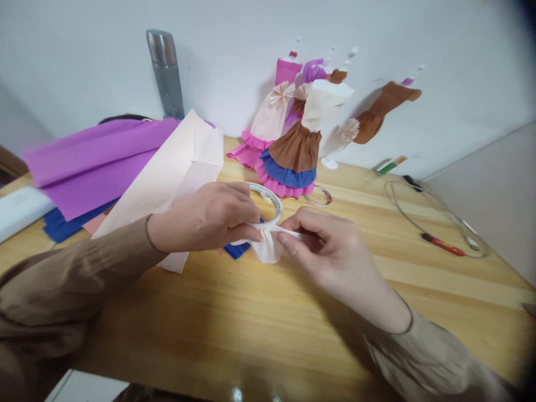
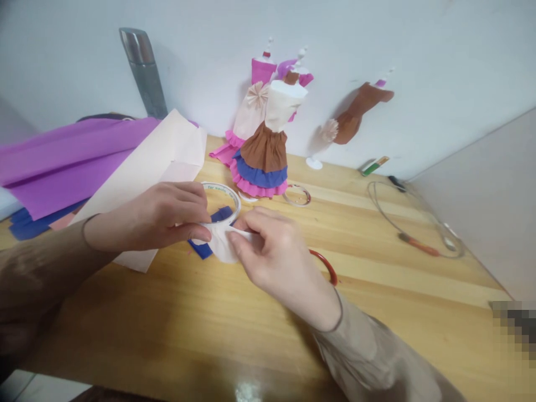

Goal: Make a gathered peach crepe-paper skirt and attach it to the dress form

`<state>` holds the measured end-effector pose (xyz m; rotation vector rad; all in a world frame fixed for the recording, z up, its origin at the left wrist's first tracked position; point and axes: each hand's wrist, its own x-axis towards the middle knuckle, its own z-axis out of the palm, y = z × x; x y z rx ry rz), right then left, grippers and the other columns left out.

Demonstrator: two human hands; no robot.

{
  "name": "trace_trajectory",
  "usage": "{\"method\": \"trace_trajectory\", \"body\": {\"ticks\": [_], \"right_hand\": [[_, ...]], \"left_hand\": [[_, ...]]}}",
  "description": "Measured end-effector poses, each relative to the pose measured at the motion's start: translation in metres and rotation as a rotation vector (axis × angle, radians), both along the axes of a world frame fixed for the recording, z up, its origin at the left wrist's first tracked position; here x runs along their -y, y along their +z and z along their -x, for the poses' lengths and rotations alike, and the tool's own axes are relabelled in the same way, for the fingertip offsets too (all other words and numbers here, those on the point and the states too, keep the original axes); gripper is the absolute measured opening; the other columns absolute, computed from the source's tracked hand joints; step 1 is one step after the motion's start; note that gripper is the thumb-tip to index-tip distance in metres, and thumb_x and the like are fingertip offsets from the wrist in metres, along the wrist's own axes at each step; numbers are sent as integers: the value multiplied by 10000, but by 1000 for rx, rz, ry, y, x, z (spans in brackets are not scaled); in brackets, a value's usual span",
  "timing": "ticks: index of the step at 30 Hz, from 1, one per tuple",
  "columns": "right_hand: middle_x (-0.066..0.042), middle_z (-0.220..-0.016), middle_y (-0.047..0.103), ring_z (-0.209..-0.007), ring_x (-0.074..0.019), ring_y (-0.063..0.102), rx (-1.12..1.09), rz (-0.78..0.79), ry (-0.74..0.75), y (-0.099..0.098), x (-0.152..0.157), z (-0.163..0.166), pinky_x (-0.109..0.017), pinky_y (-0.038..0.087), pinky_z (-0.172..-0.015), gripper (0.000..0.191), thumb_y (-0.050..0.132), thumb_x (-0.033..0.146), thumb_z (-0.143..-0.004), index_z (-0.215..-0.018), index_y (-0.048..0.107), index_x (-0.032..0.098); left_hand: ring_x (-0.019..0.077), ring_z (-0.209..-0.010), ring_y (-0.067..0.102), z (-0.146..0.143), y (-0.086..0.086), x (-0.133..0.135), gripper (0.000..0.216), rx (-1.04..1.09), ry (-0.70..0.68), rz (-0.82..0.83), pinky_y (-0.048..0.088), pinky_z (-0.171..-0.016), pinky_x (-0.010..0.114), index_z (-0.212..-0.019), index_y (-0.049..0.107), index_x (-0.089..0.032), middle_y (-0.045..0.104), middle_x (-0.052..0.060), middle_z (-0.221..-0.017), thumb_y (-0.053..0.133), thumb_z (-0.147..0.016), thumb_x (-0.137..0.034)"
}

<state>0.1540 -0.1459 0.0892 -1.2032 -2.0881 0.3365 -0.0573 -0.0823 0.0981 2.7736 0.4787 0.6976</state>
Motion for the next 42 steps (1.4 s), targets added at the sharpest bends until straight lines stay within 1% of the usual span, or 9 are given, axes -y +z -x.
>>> {"method": "trace_trajectory", "body": {"ticks": [3,7,12,17,23,31,37,40,42], "right_hand": [[4,-604,591,-541,-115,530,-65,-20,-39,1,4,3,-253,405,-510,136,596,158,-826,-693,597,187],[-1,-619,597,-569,-121,553,-101,-37,4,0,6,7,-255,423,-524,135,593,139,-830,-707,611,190],[4,-623,615,-546,-112,553,-206,20,-14,1,3,6,-246,431,-507,134,609,145,-817,-690,617,185],[-1,-647,650,-570,-111,578,-300,112,105,0,2,5,-232,440,-510,106,608,147,-813,-717,643,176],[12,-631,601,-528,-89,517,-353,129,-46,-5,0,3,-209,383,-451,120,643,167,-783,-682,579,180],[28,-598,536,-482,-69,429,-356,150,-44,-6,-2,4,-213,305,-418,156,628,160,-787,-661,539,185],[44,-573,468,-475,-67,385,-325,135,-77,-11,1,5,-218,304,-438,198,611,174,-798,-651,479,194],[52,-595,457,-497,-76,402,-287,68,-98,-13,0,4,-217,307,-455,114,613,182,-786,-771,501,195],[61,-586,449,-489,-78,391,-238,88,-43,-13,-3,3,-215,298,-455,106,581,186,-804,-901,539,184]], "left_hand": [[142,-648,471,-1,0,0,389,3,34,29,369,-624,256,-610,569,-158,532,15,-581,514,-918,-389],[136,-635,452,-2,0,0,393,27,30,46,372,-618,253,-581,527,-158,510,7,-566,539,-906,-378],[137,-646,479,-2,1,1,323,54,12,71,376,-618,250,-612,572,-153,533,11,-584,585,-886,-322],[139,-653,498,-2,2,1,291,50,21,108,390,-622,246,-613,583,-157,554,15,-589,610,-868,-294],[134,-647,499,-3,3,2,299,82,-3,121,397,-626,244,-600,589,-153,574,18,-586,605,-871,-282],[139,-656,522,-3,4,2,289,75,-21,131,401,-634,250,-610,618,-147,603,28,-595,607,-871,-272],[139,-662,539,-5,2,3,254,89,-40,172,405,-635,243,-665,675,-149,614,31,-604,608,-874,-275],[136,-672,549,-6,1,3,218,107,-69,222,413,-653,241,-702,692,-151,631,30,-629,613,-873,-262],[137,-681,554,-6,-2,1,215,110,-80,249,422,-667,244,-706,688,-142,631,31,-630,615,-871,-256]]}}
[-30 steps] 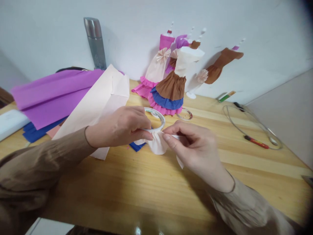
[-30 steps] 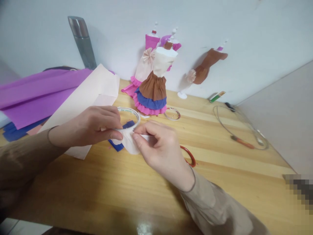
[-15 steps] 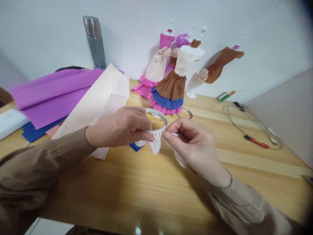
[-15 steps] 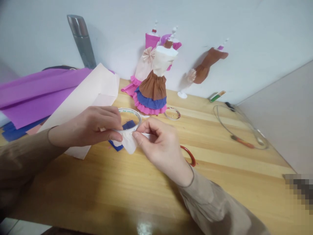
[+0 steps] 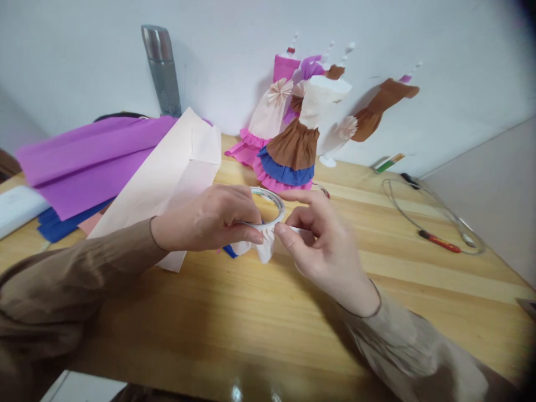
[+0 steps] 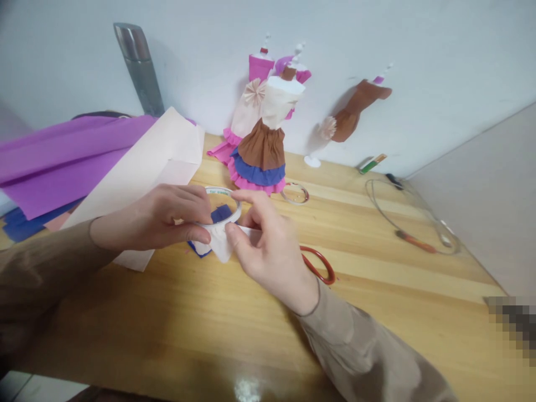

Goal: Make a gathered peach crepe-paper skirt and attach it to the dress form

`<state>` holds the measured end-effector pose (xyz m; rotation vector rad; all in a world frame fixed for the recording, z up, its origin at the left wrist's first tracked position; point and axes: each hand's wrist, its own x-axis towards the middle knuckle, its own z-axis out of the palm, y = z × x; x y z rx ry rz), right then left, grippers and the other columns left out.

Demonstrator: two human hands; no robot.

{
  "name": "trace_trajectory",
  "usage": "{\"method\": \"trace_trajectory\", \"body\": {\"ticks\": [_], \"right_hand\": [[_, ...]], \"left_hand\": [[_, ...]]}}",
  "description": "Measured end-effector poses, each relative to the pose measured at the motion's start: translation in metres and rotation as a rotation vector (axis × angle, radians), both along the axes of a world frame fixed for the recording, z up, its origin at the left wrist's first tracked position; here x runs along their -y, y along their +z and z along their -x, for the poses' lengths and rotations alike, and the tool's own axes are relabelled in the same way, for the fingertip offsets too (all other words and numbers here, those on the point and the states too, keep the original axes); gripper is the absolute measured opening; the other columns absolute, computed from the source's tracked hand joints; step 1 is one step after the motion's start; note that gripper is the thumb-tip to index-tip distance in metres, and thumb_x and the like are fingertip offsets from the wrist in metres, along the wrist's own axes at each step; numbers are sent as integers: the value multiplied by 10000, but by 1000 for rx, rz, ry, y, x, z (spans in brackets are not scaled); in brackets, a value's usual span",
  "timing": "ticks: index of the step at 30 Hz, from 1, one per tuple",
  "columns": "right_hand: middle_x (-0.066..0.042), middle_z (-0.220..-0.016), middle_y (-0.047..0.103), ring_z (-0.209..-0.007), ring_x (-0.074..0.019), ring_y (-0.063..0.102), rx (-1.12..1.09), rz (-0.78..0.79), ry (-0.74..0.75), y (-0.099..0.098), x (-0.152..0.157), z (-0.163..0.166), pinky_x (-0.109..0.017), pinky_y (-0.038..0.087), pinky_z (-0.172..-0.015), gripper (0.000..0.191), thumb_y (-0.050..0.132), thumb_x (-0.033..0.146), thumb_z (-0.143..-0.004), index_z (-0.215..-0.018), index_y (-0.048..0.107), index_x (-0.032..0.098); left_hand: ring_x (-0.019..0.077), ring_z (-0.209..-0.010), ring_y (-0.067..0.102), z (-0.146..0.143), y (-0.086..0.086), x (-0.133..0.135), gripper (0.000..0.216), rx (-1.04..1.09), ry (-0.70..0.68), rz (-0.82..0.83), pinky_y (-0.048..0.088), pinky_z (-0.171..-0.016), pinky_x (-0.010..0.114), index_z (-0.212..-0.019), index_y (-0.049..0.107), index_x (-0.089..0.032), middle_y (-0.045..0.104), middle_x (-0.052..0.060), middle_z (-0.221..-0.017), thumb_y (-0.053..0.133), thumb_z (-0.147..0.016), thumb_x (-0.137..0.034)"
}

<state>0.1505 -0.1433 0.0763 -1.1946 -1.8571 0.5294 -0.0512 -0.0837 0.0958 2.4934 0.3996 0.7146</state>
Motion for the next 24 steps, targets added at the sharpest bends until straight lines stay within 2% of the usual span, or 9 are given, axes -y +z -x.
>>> {"method": "trace_trajectory", "body": {"ticks": [3,6,9,12,15,18,22,24], "right_hand": [[64,-543,417,-464,-71,358,41,95,107,1,-4,-1,-207,287,-442,74,521,203,-835,-844,584,165],[62,-528,408,-458,-65,360,53,125,87,2,-6,-1,-200,291,-437,96,528,208,-811,-758,591,158],[66,-515,393,-458,-64,354,81,125,61,2,-6,0,-198,291,-442,88,526,184,-785,-727,587,159],[65,-517,388,-463,-65,354,92,141,56,1,-4,3,-196,286,-443,96,522,185,-790,-721,585,160],[66,-514,393,-455,-63,351,93,153,49,0,-2,5,-199,278,-441,107,536,207,-802,-723,591,157],[60,-530,414,-459,-66,354,61,165,69,0,-2,5,-206,281,-443,130,548,241,-826,-760,611,150],[69,-539,387,-465,-87,353,26,163,90,1,0,3,-222,290,-443,260,552,351,-868,-981,625,129],[70,-544,398,-459,-93,369,88,97,49,0,2,2,-228,298,-446,304,546,344,-878,-1077,599,121]], "left_hand": [[140,-688,566,2,-7,-7,232,-32,-5,68,436,-668,245,-693,672,-125,617,33,-636,622,-863,-275],[151,-753,602,8,-12,-17,231,-44,-74,192,460,-674,241,-788,692,-135,657,54,-775,655,-832,-359],[160,-779,620,11,-9,-18,354,-75,-144,335,477,-655,240,-903,704,-156,693,70,-884,608,-829,-489],[144,-704,616,6,-4,-9,386,-154,20,403,462,-598,226,-904,705,-143,699,66,-840,535,-861,-487],[111,-612,578,-3,-5,2,334,-158,164,311,420,-557,202,-737,685,-120,663,35,-696,547,-850,-403],[87,-541,528,-8,-10,4,330,-124,228,256,381,-518,191,-662,660,-114,618,13,-605,531,-851,-352],[89,-544,501,-6,-13,1,332,-81,280,266,357,-498,191,-667,674,-123,606,3,-589,576,-832,-394],[86,-535,487,-6,-11,1,317,-58,299,228,347,-494,193,-672,685,-122,598,-2,-575,589,-835,-376]]}}
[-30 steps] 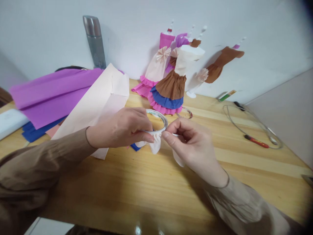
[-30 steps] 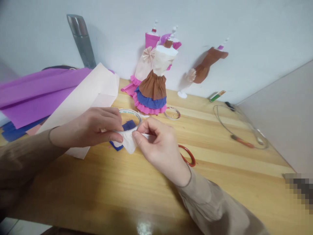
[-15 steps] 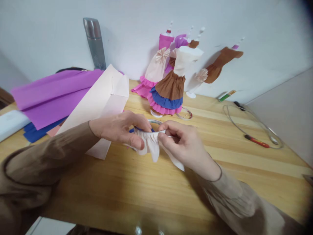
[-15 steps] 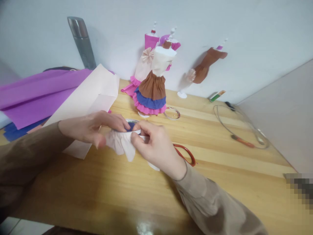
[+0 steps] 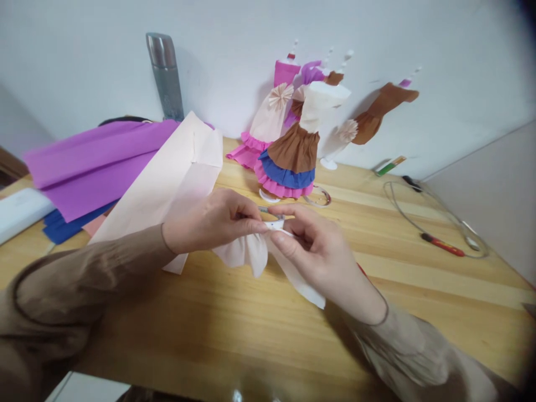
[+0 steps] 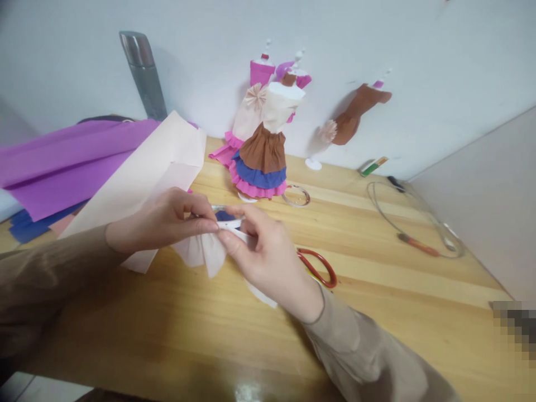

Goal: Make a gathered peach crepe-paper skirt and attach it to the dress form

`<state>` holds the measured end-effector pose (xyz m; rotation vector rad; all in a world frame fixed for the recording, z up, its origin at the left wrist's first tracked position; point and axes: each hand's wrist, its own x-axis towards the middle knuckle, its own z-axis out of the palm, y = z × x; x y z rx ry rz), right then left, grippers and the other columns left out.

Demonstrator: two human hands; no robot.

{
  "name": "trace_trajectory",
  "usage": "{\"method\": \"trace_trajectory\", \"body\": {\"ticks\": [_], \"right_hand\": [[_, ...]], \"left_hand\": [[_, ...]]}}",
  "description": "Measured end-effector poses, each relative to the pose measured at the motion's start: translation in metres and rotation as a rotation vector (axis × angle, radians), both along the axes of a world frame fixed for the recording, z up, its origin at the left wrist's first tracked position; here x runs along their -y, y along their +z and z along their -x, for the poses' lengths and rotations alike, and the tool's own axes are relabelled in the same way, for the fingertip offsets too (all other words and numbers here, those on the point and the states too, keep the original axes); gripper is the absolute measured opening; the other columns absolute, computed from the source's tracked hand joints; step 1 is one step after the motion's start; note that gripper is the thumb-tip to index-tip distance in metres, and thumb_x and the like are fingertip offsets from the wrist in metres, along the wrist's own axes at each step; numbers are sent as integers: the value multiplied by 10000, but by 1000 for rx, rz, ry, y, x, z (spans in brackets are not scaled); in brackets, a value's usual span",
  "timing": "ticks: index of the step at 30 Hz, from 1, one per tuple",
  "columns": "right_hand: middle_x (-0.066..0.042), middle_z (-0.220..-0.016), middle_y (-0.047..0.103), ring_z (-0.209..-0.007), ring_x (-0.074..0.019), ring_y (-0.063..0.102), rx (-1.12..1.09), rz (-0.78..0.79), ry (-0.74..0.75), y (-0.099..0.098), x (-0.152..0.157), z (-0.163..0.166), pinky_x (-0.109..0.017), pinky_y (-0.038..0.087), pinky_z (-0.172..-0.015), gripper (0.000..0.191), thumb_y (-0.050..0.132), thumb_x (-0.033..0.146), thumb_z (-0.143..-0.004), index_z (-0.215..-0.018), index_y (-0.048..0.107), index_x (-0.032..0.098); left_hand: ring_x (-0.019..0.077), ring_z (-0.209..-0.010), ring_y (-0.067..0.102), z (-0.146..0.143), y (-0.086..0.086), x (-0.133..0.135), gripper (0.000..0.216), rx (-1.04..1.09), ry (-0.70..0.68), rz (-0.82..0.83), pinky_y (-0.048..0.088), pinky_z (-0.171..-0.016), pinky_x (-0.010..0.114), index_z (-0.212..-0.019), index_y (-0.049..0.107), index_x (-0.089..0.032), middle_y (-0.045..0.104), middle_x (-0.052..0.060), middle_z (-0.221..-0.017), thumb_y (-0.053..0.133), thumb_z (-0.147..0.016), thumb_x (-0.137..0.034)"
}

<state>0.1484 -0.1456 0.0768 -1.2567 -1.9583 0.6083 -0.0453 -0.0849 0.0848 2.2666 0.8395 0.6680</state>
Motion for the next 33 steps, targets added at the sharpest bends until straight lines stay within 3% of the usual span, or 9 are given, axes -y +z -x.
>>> {"method": "trace_trajectory", "body": {"ticks": [4,6,12,18,26,28,33], "right_hand": [[40,-597,492,-496,-106,465,188,-254,-62,0,7,0,-238,363,-492,308,547,280,-882,-1143,570,118],[28,-622,525,-522,-112,503,214,-301,-74,1,10,1,-240,393,-513,335,560,273,-877,-1174,554,117],[41,-606,592,-471,-97,509,95,-111,-46,9,13,1,-218,406,-463,384,573,222,-858,-1230,524,141],[23,-634,627,-512,-126,558,228,-179,-93,13,14,-2,-271,472,-538,486,576,205,-843,-1312,477,124],[41,-585,518,-484,-91,464,74,-122,-135,17,10,-5,-227,379,-456,118,615,267,-826,-841,535,182],[34,-575,502,-485,-85,435,64,-67,-115,17,9,-6,-225,350,-446,156,608,258,-829,-717,526,187],[18,-595,558,-510,-94,489,-24,-82,-120,15,12,-4,-224,364,-459,121,591,183,-831,-710,582,189]], "left_hand": [[88,-555,510,-1,1,5,306,33,-6,-181,371,-535,202,-711,697,-124,605,0,-598,589,-872,-360],[98,-594,533,-1,0,7,319,82,-39,-280,400,-576,209,-719,686,-123,614,9,-620,567,-897,-360],[125,-634,511,-1,-2,11,375,85,-56,-588,421,-599,234,-679,618,-135,580,19,-612,476,-944,-359],[147,-664,495,-1,0,14,346,-60,-28,-883,457,-655,274,-648,548,-144,582,33,-638,454,-953,-278],[129,-672,509,-2,-2,14,296,81,3,-702,447,-632,236,-682,575,-143,585,18,-640,536,-917,-319],[127,-676,516,-3,-2,15,297,105,-6,-643,446,-642,235,-690,585,-144,587,18,-646,542,-912,-337],[130,-668,520,-3,-2,17,307,118,-26,-591,433,-629,238,-704,605,-132,593,28,-637,542,-910,-351]]}}
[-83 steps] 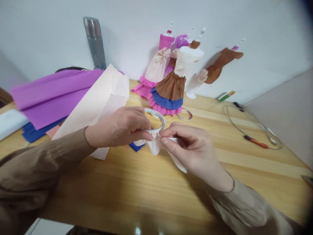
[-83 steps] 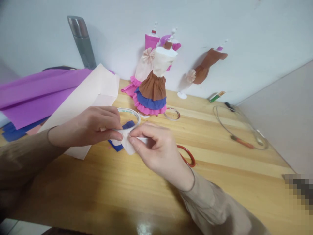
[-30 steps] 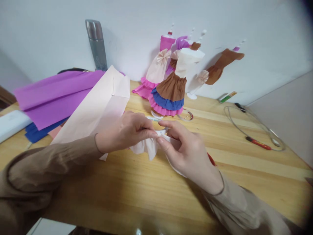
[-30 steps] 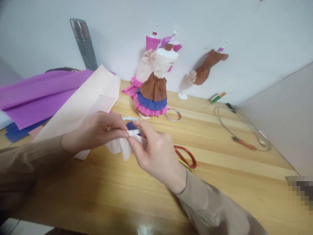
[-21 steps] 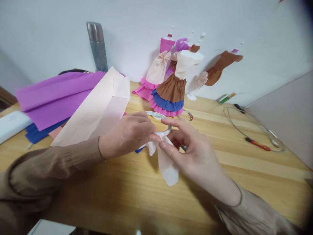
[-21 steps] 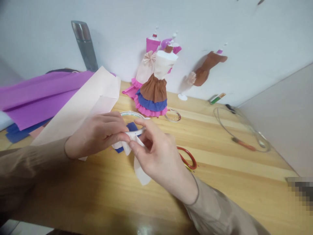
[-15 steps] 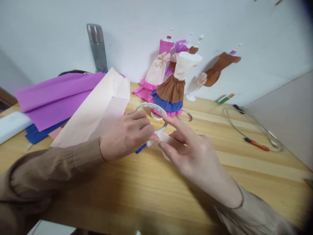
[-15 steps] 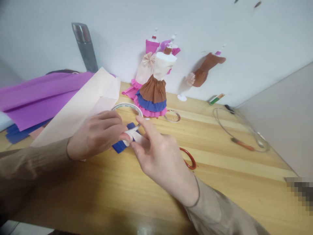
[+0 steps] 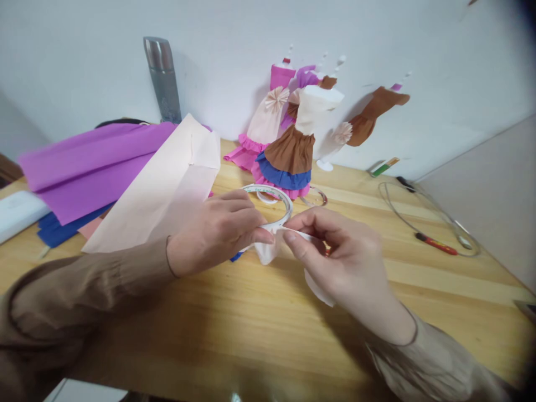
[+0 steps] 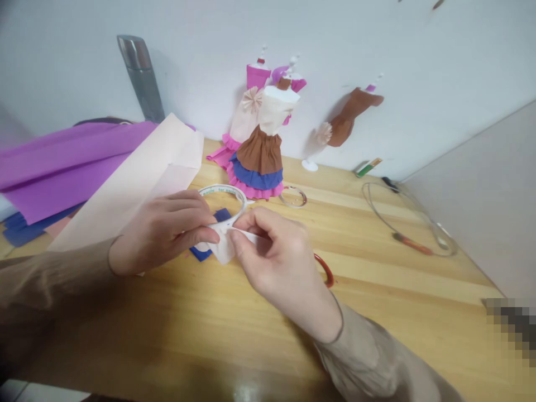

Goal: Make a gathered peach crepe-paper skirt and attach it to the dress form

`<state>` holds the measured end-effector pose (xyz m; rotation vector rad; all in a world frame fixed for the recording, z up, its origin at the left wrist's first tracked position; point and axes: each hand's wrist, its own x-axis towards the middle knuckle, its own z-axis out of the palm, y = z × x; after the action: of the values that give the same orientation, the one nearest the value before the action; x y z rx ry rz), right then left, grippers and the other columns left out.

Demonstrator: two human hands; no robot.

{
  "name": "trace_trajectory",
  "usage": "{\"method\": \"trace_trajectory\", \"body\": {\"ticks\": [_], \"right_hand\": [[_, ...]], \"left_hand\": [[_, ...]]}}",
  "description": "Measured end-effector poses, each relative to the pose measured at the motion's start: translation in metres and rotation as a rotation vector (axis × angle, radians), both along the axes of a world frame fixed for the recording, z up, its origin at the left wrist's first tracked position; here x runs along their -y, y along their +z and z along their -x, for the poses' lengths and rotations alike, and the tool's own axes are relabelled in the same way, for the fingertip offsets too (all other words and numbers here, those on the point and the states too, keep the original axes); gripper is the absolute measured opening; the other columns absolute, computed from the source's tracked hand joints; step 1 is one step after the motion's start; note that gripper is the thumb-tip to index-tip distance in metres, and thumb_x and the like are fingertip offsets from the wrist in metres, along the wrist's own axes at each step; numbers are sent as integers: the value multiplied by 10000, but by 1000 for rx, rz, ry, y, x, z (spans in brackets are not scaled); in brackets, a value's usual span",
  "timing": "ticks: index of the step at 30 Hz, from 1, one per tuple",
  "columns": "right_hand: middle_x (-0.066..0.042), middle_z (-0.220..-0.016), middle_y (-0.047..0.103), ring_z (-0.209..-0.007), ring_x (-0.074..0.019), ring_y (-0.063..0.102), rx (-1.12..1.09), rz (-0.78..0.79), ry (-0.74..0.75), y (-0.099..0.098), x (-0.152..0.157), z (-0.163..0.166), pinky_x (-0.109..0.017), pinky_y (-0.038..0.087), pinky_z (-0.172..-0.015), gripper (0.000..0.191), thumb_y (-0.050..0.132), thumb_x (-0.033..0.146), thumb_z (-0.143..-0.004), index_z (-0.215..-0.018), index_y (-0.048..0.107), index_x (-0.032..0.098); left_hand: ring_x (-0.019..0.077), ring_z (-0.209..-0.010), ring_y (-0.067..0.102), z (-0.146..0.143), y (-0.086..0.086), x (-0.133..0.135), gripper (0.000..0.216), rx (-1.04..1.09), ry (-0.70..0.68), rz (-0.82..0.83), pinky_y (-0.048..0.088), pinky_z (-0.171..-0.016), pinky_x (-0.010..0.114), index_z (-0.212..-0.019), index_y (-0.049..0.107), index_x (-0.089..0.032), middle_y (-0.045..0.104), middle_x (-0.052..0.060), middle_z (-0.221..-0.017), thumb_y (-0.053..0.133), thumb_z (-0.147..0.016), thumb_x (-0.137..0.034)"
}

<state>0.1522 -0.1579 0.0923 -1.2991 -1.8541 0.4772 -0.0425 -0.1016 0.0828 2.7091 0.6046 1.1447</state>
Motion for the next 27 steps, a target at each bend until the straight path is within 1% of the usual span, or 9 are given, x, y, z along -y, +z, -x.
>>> {"method": "trace_trajectory", "body": {"ticks": [3,7,9,13,17,22,25,27], "right_hand": [[17,-622,593,-506,-90,502,-6,-32,9,-1,4,3,-222,369,-457,111,590,161,-833,-730,603,201],[28,-591,585,-474,-77,472,42,-79,54,0,7,7,-220,336,-426,131,588,147,-833,-716,593,206],[24,-594,598,-478,-80,482,43,-92,67,1,8,7,-224,340,-428,135,587,149,-836,-714,596,206],[10,-624,618,-496,-95,506,31,-74,28,1,5,3,-236,363,-441,107,602,166,-832,-735,614,209],[10,-607,593,-488,-99,486,5,-68,-32,0,1,-1,-239,358,-431,97,624,198,-823,-728,605,207],[8,-599,601,-486,-103,501,11,-64,7,1,1,2,-240,381,-438,143,613,206,-836,-695,589,214],[11,-605,613,-483,-99,504,28,-77,40,1,1,3,-240,369,-435,143,615,191,-835,-696,597,218],[14,-616,616,-493,-96,507,30,-82,35,0,1,3,-238,367,-444,136,616,182,-833,-704,597,217]], "left_hand": [[133,-666,522,0,0,0,300,-7,0,-1,429,-625,239,-702,602,-133,595,31,-638,547,-909,-344],[133,-669,519,-1,0,0,319,-13,-9,-42,431,-620,235,-700,592,-138,604,36,-650,507,-930,-342],[135,-670,520,-1,0,0,329,0,-13,-49,437,-621,238,-697,595,-131,605,42,-651,503,-930,-343],[137,-668,529,-1,0,0,301,8,-8,7,441,-628,246,-711,613,-127,606,39,-646,542,-910,-341],[133,-671,527,0,1,0,280,3,-21,60,438,-639,246,-709,613,-139,599,28,-647,564,-898,-340],[137,-683,532,0,0,0,265,10,-30,63,437,-643,247,-717,614,-140,601,31,-658,564,-900,-325],[139,-670,530,0,-1,0,253,14,-34,54,434,-632,249,-715,622,-131,598,33,-647,578,-892,-306],[138,-660,526,0,-1,0,254,15,-40,41,431,-630,251,-711,627,-126,600,37,-643,580,-890,-299]]}}
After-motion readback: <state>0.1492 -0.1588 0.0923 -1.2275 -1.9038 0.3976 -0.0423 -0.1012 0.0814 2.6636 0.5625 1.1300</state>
